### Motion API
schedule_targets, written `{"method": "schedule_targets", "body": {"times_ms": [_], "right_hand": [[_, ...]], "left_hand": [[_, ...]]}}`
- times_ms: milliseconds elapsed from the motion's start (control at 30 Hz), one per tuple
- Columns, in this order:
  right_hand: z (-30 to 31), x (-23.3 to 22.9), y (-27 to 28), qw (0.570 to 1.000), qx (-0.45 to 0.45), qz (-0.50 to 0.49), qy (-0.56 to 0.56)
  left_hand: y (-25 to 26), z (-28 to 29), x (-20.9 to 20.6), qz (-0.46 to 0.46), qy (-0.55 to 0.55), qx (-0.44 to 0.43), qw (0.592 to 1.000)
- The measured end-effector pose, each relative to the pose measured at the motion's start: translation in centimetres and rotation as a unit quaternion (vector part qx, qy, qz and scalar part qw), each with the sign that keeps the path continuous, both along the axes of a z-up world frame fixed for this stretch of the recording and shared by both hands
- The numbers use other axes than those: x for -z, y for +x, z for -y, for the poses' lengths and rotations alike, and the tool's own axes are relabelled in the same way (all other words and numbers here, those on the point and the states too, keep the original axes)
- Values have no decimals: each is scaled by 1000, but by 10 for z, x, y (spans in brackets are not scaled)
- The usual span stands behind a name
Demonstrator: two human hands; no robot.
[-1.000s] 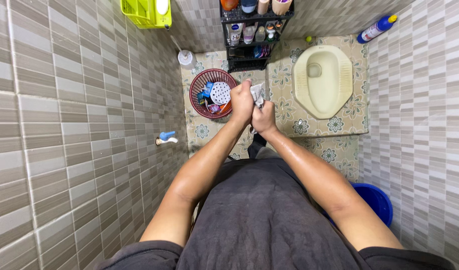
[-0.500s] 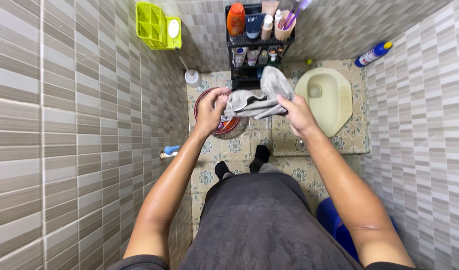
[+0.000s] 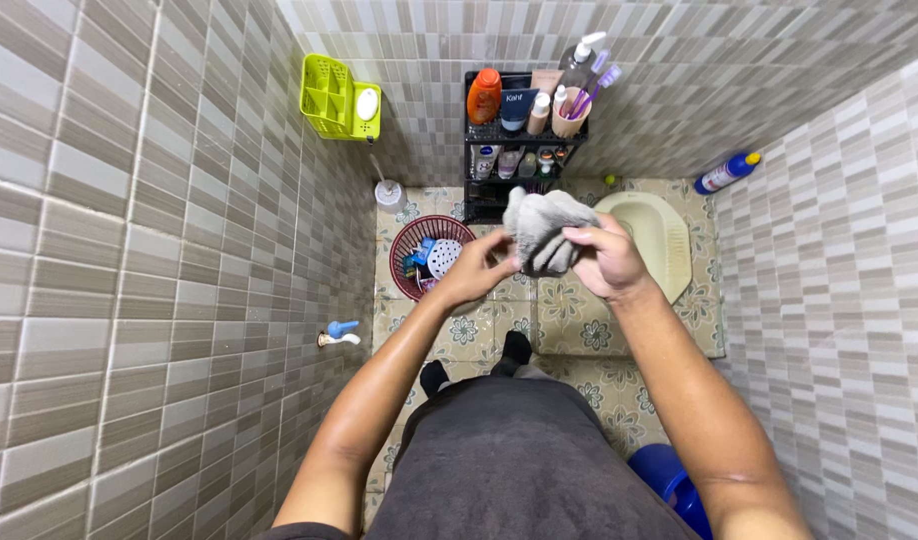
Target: The person wipes a pink packet and a blue packet with a cloth after taking them from a shelf in a bathroom.
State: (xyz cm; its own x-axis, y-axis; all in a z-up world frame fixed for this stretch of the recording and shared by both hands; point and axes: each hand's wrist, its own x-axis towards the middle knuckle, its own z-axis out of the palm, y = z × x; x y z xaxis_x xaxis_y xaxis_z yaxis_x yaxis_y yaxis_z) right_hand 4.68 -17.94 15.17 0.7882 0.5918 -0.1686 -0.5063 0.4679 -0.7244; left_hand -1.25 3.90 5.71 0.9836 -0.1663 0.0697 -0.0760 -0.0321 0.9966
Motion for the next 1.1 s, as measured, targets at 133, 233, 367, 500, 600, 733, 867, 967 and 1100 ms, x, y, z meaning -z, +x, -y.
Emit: {"method": "schedule_targets", "body": {"times_ms": [133, 233, 367, 500, 600, 733, 867, 967, 1100], "right_hand": [[32, -7, 10, 996, 30, 79, 8], [57, -16, 13, 986, 20, 156, -50], [90, -20, 17, 980, -29, 150, -125], [113, -4, 40, 950, -118, 263, -118], [105, 18, 53, 873, -282, 300, -260], [36, 70, 45, 793, -306, 201, -486], [-3, 79, 40, 877, -166, 279, -355], [-11, 44, 39, 906, -83, 237, -341], [-40, -13, 40, 841, -199, 397, -311]], "left_hand": [[13, -7, 7, 3, 65, -35, 997], [20, -46, -7, 187, 58, -51, 979], [25, -83, -36, 41, -24, 13, 999], [24, -104, -68, 13, 16, 30, 999], [19, -102, -96, 46, 22, 56, 997], [12, -77, -117, 146, 31, 100, 984], [8, -95, -124, 49, 291, -50, 954], [3, -131, -121, -39, 504, -50, 862], [-1, -113, -101, 220, 440, -69, 868]]}}
